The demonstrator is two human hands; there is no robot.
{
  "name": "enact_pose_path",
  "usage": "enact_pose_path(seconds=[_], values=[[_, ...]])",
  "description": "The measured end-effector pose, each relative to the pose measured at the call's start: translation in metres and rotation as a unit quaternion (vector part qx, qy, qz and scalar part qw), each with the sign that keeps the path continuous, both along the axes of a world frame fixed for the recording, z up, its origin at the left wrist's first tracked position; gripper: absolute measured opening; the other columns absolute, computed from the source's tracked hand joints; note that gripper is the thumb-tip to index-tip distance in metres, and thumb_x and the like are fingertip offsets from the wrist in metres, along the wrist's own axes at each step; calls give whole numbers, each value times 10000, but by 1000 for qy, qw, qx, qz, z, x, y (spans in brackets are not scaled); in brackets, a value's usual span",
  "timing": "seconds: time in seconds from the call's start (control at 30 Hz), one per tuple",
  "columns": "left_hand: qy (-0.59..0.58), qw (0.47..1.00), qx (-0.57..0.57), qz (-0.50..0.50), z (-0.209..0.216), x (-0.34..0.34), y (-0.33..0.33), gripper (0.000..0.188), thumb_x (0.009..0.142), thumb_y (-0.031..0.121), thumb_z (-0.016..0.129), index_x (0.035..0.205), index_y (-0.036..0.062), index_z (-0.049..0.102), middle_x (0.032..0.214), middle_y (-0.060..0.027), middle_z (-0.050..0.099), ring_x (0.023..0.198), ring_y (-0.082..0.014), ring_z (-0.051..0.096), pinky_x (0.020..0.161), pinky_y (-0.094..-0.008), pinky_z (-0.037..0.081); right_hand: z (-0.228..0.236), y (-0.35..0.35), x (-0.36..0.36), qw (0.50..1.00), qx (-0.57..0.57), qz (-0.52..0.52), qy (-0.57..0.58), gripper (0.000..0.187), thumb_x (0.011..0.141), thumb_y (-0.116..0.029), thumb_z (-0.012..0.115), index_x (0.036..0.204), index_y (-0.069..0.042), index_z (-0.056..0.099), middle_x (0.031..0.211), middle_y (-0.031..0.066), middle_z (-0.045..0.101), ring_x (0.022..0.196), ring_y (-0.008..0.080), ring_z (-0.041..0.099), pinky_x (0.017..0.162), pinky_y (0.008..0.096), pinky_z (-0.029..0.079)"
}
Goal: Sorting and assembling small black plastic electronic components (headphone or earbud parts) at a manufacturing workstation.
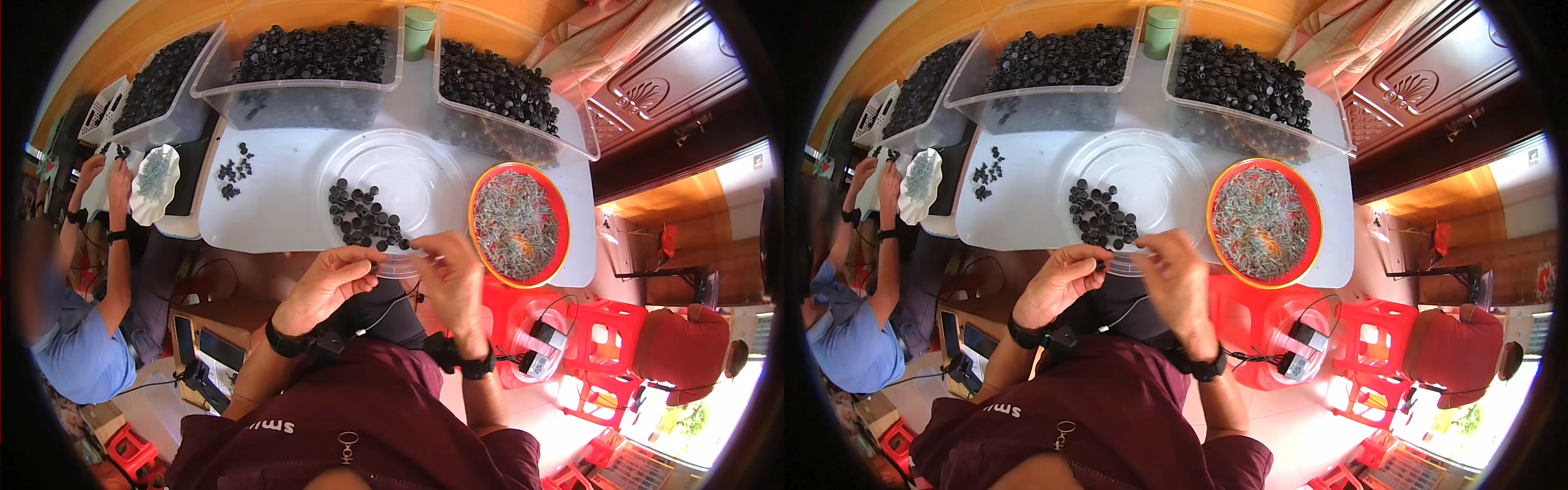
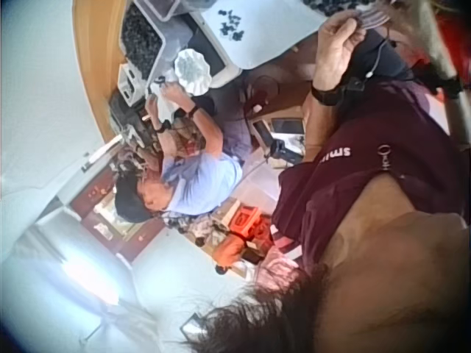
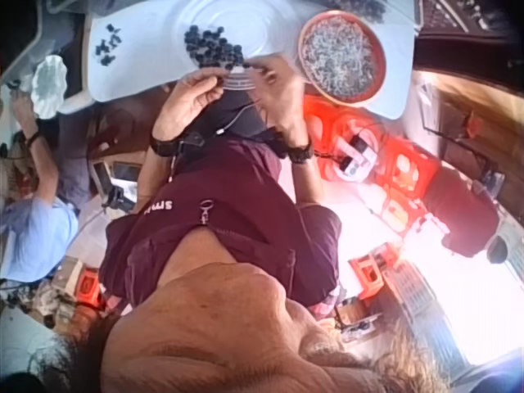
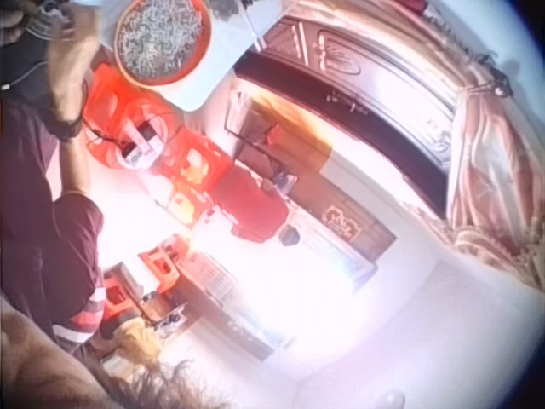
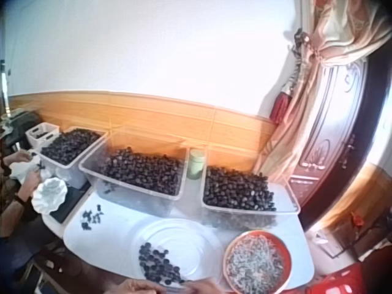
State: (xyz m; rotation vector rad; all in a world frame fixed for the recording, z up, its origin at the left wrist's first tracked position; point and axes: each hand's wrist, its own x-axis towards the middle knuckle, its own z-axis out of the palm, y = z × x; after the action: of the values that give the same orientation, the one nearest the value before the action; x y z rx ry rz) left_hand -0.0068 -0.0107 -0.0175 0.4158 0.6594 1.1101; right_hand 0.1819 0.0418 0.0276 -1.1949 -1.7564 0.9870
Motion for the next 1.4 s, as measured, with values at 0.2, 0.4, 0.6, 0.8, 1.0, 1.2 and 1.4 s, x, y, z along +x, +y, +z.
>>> enact_pose_path(seconds=[0.2,0.4,0.6,0.8,1.0,1.2,1.4], values=[[-3,999,28,22,-7,-5,-2,165,892,81,564,1030,17,627,957,-57,632,803,-115,611,751,-241,502,-33,45,113,953,84,-181,-229,176,697,-44,678,867,-22,636,769,97,591,656,224,588,608,328,464],[5,1000,13,26,-6,0,0,151,889,79,567,1010,16,631,927,-55,636,788,-116,614,742,-238,505,-49,44,126,932,81,-177,-305,158,673,-40,685,822,-22,637,793,105,586,648,238,580,621,340,464],[11,999,23,36,-10,-4,-3,151,883,76,576,1010,17,633,908,-54,642,773,-119,624,716,-232,510,-47,54,135,967,36,-198,-156,127,699,20,658,824,19,635,797,99,605,684,168,595,626,279,466],[6,999,12,33,-10,-1,-2,151,882,74,576,1008,18,637,903,-53,642,765,-121,628,712,-231,510,-51,60,146,978,-56,-186,-71,94,770,-15,637,854,29,640,776,57,632,689,109,583,641,254,487],[13,999,10,29,-12,-3,-2,155,882,75,575,1013,17,637,909,-55,641,760,-121,627,711,-229,510,-50,59,140,979,-85,-181,40,131,831,-88,619,895,26,624,741,33,608,646,78,559,570,210,488],[13,999,11,45,-3,-3,-7,142,871,58,582,994,5,628,954,-65,637,812,-120,614,762,-239,494,-24,49,109,984,-75,-163,-9,93,825,-48,590,848,38,620,722,25,591,620,75,535,601,211,454],[-1,998,21,53,20,0,-5,185,858,22,580,1035,-15,616,961,-109,648,846,-183,660,778,-266,545,8,-2,19,993,-79,-26,79,38,811,21,571,847,29,577,751,15,564,678,67,529,626,204,434]])
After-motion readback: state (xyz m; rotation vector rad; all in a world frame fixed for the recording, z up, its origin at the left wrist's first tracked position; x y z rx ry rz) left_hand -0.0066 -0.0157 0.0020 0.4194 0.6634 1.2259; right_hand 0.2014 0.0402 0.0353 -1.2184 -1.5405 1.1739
